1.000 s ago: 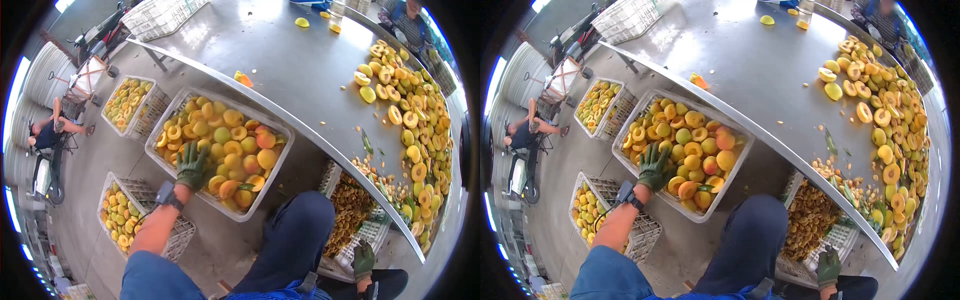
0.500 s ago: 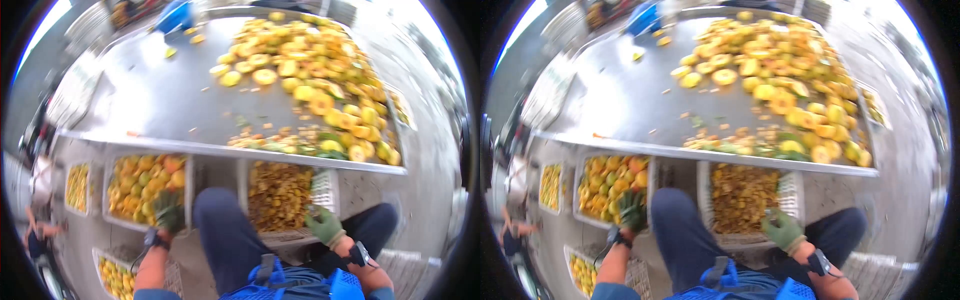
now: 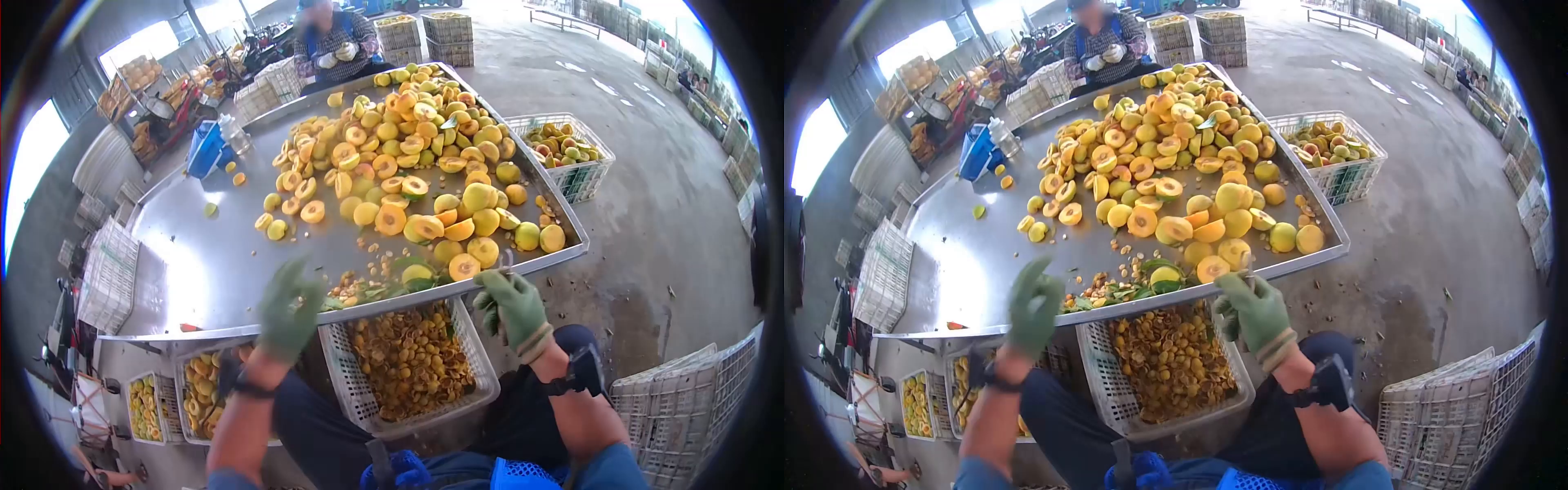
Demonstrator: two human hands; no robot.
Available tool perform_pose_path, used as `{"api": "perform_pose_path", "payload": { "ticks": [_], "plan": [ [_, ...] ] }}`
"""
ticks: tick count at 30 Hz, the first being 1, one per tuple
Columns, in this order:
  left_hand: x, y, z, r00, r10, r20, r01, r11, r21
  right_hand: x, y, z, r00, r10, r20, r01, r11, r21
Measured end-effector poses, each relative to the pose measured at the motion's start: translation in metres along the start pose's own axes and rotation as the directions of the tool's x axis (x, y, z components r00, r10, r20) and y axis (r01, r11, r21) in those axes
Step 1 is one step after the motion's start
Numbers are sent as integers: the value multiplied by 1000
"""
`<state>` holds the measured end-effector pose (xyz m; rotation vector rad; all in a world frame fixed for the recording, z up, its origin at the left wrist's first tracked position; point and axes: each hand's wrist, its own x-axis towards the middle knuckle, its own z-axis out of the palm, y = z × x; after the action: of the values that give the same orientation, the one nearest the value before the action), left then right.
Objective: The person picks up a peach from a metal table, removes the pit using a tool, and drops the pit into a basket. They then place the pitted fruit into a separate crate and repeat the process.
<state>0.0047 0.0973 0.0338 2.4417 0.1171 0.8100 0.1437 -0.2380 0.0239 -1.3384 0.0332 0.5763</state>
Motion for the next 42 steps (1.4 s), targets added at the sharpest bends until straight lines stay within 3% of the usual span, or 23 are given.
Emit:
{"api": "perform_pose_path", "payload": {
  "ticks": [2, 3, 4, 7, 10, 13, 14, 16, 19, 21, 23, 24, 27, 29, 30, 33, 35, 36, 38, 42],
  "plan": [
    [67, 13, 78, 946, 320, -44, -312, 940, 141, 9, 17, 0, 997, 7, 71, -8, 1000, 6],
    [91, 6, 115, 948, 316, 47, -319, 941, 112, 12, 22, 1, 995, 10, 100, -11, 1000, 9],
    [110, 16, 143, 963, 180, 201, -203, 974, 98, 9, 15, 6, 995, 14, 103, -10, 999, -34],
    [132, 28, 179, 829, 119, 547, -324, 898, 296, 5, 4, 5, 998, -35, 54, 37, 999, -32],
    [120, 40, 154, 870, 19, 493, -23, 1000, 2, 3, 3, -3, 997, -70, -18, 70, 998, -2],
    [69, 54, 108, 803, 3, 596, 249, 907, -339, 10, 21, 6, 966, -246, 75, 251, 966, -64],
    [55, 62, 97, 814, -30, 580, 324, 852, -411, 12, 27, 15, 937, -317, 144, 331, 940, -87],
    [21, 80, 90, 824, -108, 556, 459, 703, -544, 7, 34, 33, 950, -190, 248, 216, 973, -84],
    [-15, 71, 111, 907, -303, 293, 407, 446, -797, -7, 29, 60, 945, 11, 326, 18, 996, -85],
    [-25, 65, 110, 961, -241, 139, 257, 579, -774, -8, 32, 74, 928, 115, 354, -77, 990, -121],
    [-26, 70, 92, 993, -109, 46, 112, 737, -666, -3, 47, 83, 920, -116, 375, 241, 921, -305],
    [-26, 71, 83, 995, -73, -62, 34, 874, -484, -2, 53, 87, 887, -226, 403, 389, 836, -388],
    [-33, 29, 83, 990, -67, -125, -2, 874, -487, -14, 35, 99, 719, -484, 498, 669, 290, -684],
    [-34, 15, 66, 999, -11, -35, -4, 919, -393, -20, 32, 108, 699, -493, 518, 694, 295, -656],
    [-33, 10, 62, 999, -19, 34, 32, 899, -438, -20, 33, 112, 696, -492, 523, 698, 290, -655],
    [-43, -3, 70, 999, 51, 13, -43, 941, -336, -21, 38, 116, 710, -433, 555, 685, 241, -688],
    [-51, 0, 72, 995, -91, 48, 103, 860, -500, -23, 40, 118, 724, -376, 579, 674, 207, -709],
    [-53, 2, 73, 957, -244, 160, 285, 664, -691, -23, 39, 119, 728, -353, 587, 671, 191, -717],
    [-49, 16, 66, 880, -358, 311, 446, 402, -800, -22, 42, 119, 734, -326, 596, 668, 188, -720],
    [-44, 40, 56, 883, -373, 287, 449, 486, -750, -19, 51, 118, 758, -296, 581, 648, 245, -721]
  ]
}}
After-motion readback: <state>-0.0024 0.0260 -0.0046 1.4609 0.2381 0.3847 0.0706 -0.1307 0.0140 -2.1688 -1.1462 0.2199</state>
